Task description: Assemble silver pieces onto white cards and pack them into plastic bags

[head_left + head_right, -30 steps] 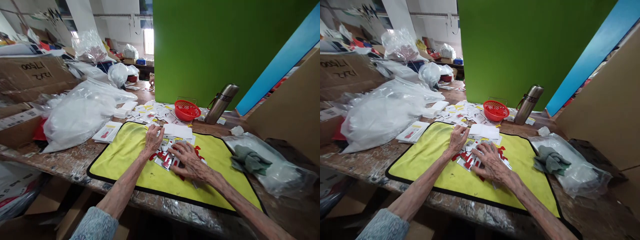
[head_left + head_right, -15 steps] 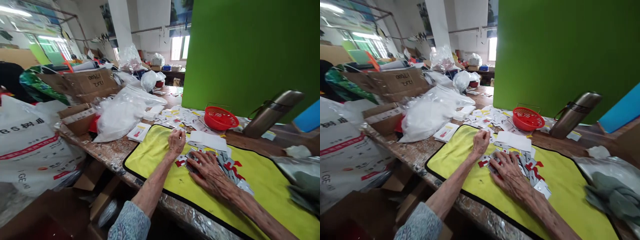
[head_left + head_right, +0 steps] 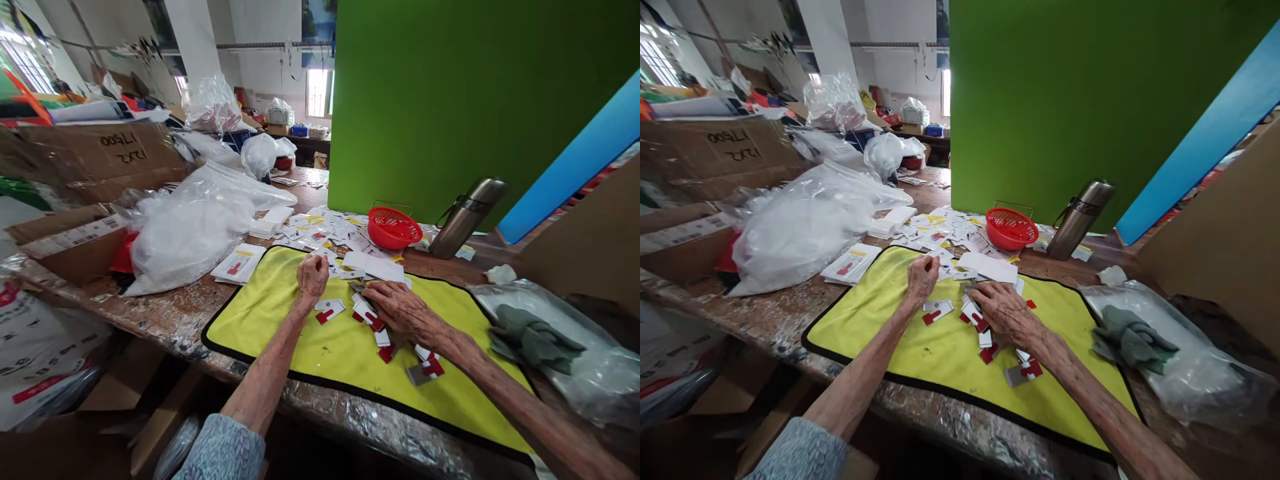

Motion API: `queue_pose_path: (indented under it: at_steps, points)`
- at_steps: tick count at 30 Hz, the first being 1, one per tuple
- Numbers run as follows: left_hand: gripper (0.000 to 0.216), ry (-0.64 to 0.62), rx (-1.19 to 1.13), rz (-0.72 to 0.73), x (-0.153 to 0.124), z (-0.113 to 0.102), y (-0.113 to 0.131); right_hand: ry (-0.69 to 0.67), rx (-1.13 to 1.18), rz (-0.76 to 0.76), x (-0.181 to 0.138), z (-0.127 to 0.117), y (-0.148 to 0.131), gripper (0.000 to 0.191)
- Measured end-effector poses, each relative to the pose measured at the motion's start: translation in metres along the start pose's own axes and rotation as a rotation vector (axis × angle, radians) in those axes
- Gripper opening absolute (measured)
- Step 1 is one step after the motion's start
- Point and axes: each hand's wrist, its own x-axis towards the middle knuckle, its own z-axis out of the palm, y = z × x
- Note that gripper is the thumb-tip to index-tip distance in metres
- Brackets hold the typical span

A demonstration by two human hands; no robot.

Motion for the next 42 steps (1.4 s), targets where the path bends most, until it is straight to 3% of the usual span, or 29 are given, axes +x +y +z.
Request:
queue_pose_path:
  at_steps: [5, 10, 13, 15, 20, 26, 31, 34, 36, 39, 42]
  points:
    - [0.032, -0.012, 0.002, -0.009, 0.001, 0.0, -0.002, 0.013, 0.003, -0.007, -0.012, -0.007, 0.027, 0.035]
    - [0.032, -0.027, 0.004, -0.017, 0.001, 0.001, -0.001, 0.11, -0.077, 0.057, -0.025, 0.0, -0.003, 0.031]
    - [0.032, -0.042, 0.013, -0.021, 0.001, 0.0, -0.001, 0.092, -0.044, -0.02, -0.025, 0.012, -0.023, 0.036]
    - [0.033, -0.056, 0.021, -0.025, 0.0, -0.001, -0.001, 0.063, -0.025, -0.023, -0.025, 0.016, -0.02, 0.031]
    - [0.031, -0.081, 0.015, -0.039, 0.0, -0.002, 0.0, 0.083, -0.068, 0.138, -0.038, 0.003, 0.006, 0.031]
    - [0.027, -0.105, -0.048, -0.057, 0.001, -0.005, 0.0, 0.045, 0.024, -0.053, -0.065, -0.001, -0.023, 0.045]
    - [0.027, -0.102, -0.126, -0.109, 0.001, -0.007, 0.001, 0.136, -0.092, 0.081, -0.084, 0.005, 0.002, 0.033]
    - [0.033, -0.088, -0.192, -0.178, 0.002, -0.006, 0.0, 0.216, -0.11, 0.13, -0.07, 0.008, 0.007, 0.029]
    - [0.043, -0.069, -0.239, -0.229, 0.002, -0.006, -0.001, 0.224, -0.065, 0.103, -0.044, 0.012, -0.007, 0.028]
    - [0.057, -0.036, -0.292, -0.285, 0.003, -0.006, -0.001, 0.16, 0.015, -0.022, 0.005, 0.018, -0.041, 0.033]
    - [0.066, -0.01, -0.331, -0.321, 0.005, -0.007, -0.002, 0.008, 0.089, -0.1, 0.041, 0.02, -0.062, 0.034]
